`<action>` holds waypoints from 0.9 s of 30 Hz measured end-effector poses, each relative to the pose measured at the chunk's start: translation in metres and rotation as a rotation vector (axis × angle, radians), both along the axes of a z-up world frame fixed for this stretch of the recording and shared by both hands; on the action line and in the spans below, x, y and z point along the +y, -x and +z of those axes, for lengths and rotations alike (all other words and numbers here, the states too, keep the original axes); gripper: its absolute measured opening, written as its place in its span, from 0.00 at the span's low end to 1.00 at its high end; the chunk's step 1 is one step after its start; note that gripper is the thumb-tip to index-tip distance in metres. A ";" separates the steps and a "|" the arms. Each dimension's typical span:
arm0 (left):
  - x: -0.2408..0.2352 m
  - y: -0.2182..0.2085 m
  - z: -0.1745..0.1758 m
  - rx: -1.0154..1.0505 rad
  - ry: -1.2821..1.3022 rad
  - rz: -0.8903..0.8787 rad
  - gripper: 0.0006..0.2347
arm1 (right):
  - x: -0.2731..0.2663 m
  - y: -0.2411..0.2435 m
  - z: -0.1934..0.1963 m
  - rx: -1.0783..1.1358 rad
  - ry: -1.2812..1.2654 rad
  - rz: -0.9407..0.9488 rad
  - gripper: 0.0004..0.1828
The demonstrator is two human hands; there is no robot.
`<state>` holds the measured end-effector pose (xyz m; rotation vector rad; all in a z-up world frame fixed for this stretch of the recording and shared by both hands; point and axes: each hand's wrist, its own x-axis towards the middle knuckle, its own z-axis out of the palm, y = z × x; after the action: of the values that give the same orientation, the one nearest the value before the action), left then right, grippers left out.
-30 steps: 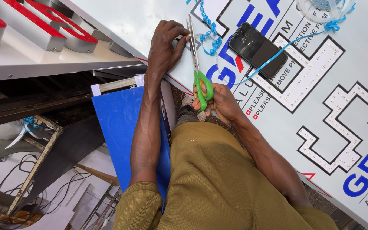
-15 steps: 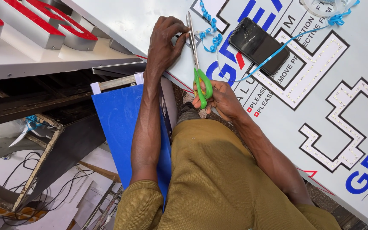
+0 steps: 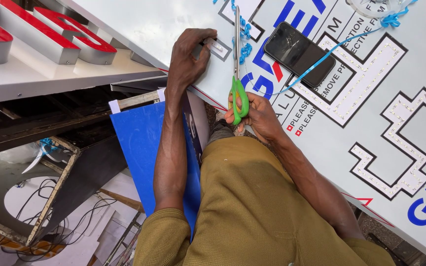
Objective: Applying LED strips to a sign board by peeling adhesive backing and sticking them within outlines.
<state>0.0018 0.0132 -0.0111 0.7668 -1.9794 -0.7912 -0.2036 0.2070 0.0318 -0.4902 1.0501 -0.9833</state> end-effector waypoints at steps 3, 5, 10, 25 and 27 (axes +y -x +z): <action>0.016 0.004 0.004 -0.063 0.033 0.175 0.12 | 0.001 0.001 0.006 0.000 0.007 -0.014 0.33; 0.029 0.006 0.002 -0.086 0.063 0.196 0.12 | 0.001 0.002 0.001 -0.006 0.011 -0.018 0.33; 0.054 0.010 -0.002 -0.307 0.117 0.135 0.15 | -0.001 0.002 -0.002 -0.020 -0.019 -0.015 0.32; 0.076 0.018 0.004 -0.418 0.041 0.304 0.21 | -0.003 0.019 -0.009 0.035 0.233 0.050 0.24; 0.075 0.027 -0.006 -0.578 0.108 0.308 0.23 | -0.011 0.028 -0.009 0.113 0.275 0.055 0.24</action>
<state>-0.0249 0.0885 -0.0168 1.3042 -2.2948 -0.2894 -0.2316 0.1961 0.0231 -0.8045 1.0005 -1.0664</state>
